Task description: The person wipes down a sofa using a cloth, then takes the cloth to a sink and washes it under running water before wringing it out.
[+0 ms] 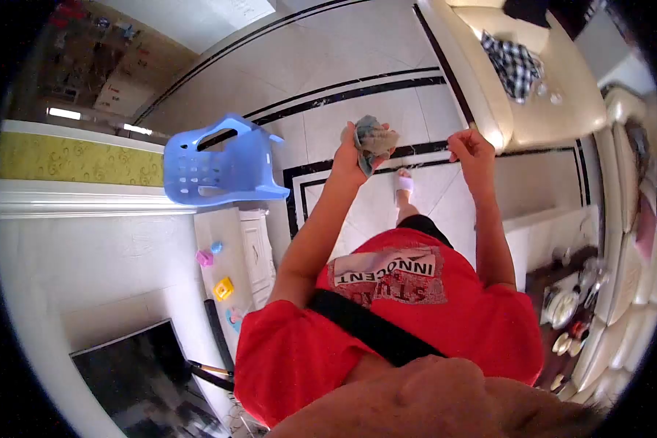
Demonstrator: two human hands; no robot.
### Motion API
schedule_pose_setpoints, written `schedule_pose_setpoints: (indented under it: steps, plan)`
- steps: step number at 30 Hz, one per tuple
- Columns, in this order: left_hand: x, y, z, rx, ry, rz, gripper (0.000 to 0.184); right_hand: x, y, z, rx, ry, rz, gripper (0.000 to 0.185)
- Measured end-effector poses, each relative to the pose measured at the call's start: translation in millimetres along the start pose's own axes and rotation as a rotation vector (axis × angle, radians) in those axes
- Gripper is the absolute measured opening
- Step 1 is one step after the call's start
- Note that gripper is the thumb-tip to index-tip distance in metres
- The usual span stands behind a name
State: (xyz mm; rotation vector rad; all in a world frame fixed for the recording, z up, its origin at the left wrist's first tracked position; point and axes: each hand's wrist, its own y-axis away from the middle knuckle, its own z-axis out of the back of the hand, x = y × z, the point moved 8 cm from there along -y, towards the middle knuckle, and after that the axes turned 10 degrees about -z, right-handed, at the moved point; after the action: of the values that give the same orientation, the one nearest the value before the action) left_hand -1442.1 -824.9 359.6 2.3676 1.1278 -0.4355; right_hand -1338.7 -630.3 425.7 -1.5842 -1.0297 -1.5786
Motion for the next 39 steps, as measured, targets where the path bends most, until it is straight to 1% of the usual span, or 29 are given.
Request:
schedule_pose_setpoints:
  steps: [1, 2, 3, 4, 5, 6, 7, 9, 10, 11, 13, 14, 15, 17, 19, 21, 23, 25, 26, 27, 29, 31, 33, 34, 35, 37, 38, 39]
  plan:
    - [-11, -19, -4, -0.025, -0.008, 0.010, 0.057, 2, -26, -8, 0.013, 0.003, 0.011, 0.006]
    - [-24, -48, -12, -0.039, -0.019, 0.013, 0.057, -3, -58, -26, 0.091, 0.090, -0.016, 0.007]
    - [-37, -71, -18, -0.051, -0.014, -0.001, 0.057, -2, -86, -51, 0.150, 0.094, -0.035, 0.009]
    - [-48, -89, -27, -0.023, -0.052, 0.018, 0.056, 16, -109, -80, 0.179, 0.266, 0.128, 0.013]
    - [-60, -110, -33, 0.011, -0.088, 0.038, 0.056, 32, -131, -110, 0.246, 0.203, 0.233, 0.021]
    - [-76, -128, -27, -0.019, -0.122, 0.034, 0.053, 52, -149, -133, 0.252, 0.294, 0.328, 0.029]
    - [-93, -143, -30, -0.027, -0.108, 0.017, 0.053, 64, -170, -157, 0.275, 0.384, 0.352, 0.033]
    - [-131, -178, -31, -0.129, -0.254, -0.092, 0.052, 62, -228, -190, 0.268, 0.450, 0.403, 0.033]
    - [-144, -197, -31, -0.023, -0.188, -0.099, 0.052, 52, -258, -201, 0.313, 0.419, 0.380, 0.027]
    - [-160, -216, -25, -0.030, -0.174, -0.123, 0.052, 47, -286, -209, 0.339, 0.425, 0.390, 0.027]
    - [-188, -251, -29, 0.015, -0.087, -0.071, 0.056, 19, -358, -220, 0.497, 0.219, -0.003, 0.020]
    - [-204, -272, -27, -0.007, -0.066, -0.062, 0.060, 21, -387, -224, 0.490, 0.044, -0.034, 0.016]
    - [-223, -301, -25, 0.003, -0.077, -0.065, 0.060, 26, -422, -230, 0.485, 0.037, -0.020, 0.016]
    - [-251, -343, -22, 0.023, -0.020, -0.030, 0.059, 17, -470, -236, 0.479, -0.288, -0.292, 0.016]
    - [-280, -398, -23, 0.035, -0.103, -0.019, 0.059, 15, -517, -246, 0.433, -0.295, -0.286, 0.017]
    - [-299, -445, -36, 0.090, -0.004, 0.044, 0.060, 9, -556, -250, 0.362, -0.438, -0.400, 0.017]
    - [-315, -496, -49, 0.107, 0.008, 0.123, 0.057, 16, -600, -248, 0.301, -0.461, -0.395, 0.018]
    - [-331, -540, -57, 0.104, -0.035, 0.165, 0.057, 21, -640, -243, 0.249, -0.434, -0.316, 0.019]
    - [-334, -564, -60, 0.140, -0.019, 0.211, 0.056, 23, -659, -240, 0.164, -0.509, -0.300, 0.020]
    - [-340, -586, -65, 0.156, -0.036, 0.242, 0.056, 22, -678, -238, 0.129, -0.524, -0.287, 0.020]
    - [-352, -639, -75, 0.109, -0.103, 0.258, 0.055, 16, -728, -223, 0.089, -0.453, -0.275, 0.023]
    - [-359, -697, -73, 0.169, -0.082, 0.278, 0.055, -2, -782, -214, 0.085, -0.462, -0.269, 0.025]
    - [-370, -754, -59, 0.104, -0.236, 0.227, 0.054, -18, -834, -214, 0.074, -0.366, -0.336, 0.025]
    - [-376, -782, -57, 0.143, -0.215, 0.225, 0.050, -24, -862, -217, 0.073, -0.312, -0.337, 0.025]
    - [-382, -807, -54, 0.159, -0.209, 0.209, 0.050, -31, -890, -225, 0.104, -0.336, -0.355, 0.024]
    - [-401, -848, -48, 0.086, -0.304, 0.218, 0.042, -21, -948, -240, 0.111, -0.285, -0.486, 0.024]
    - [-413, -869, -41, 0.054, -0.217, 0.223, 0.038, -10, -974, -252, 0.111, -0.282, -0.485, 0.024]
    - [-427, -887, -44, 0.054, -0.212, 0.220, 0.038, 2, -1003, -267, 0.168, -0.260, -0.471, 0.023]
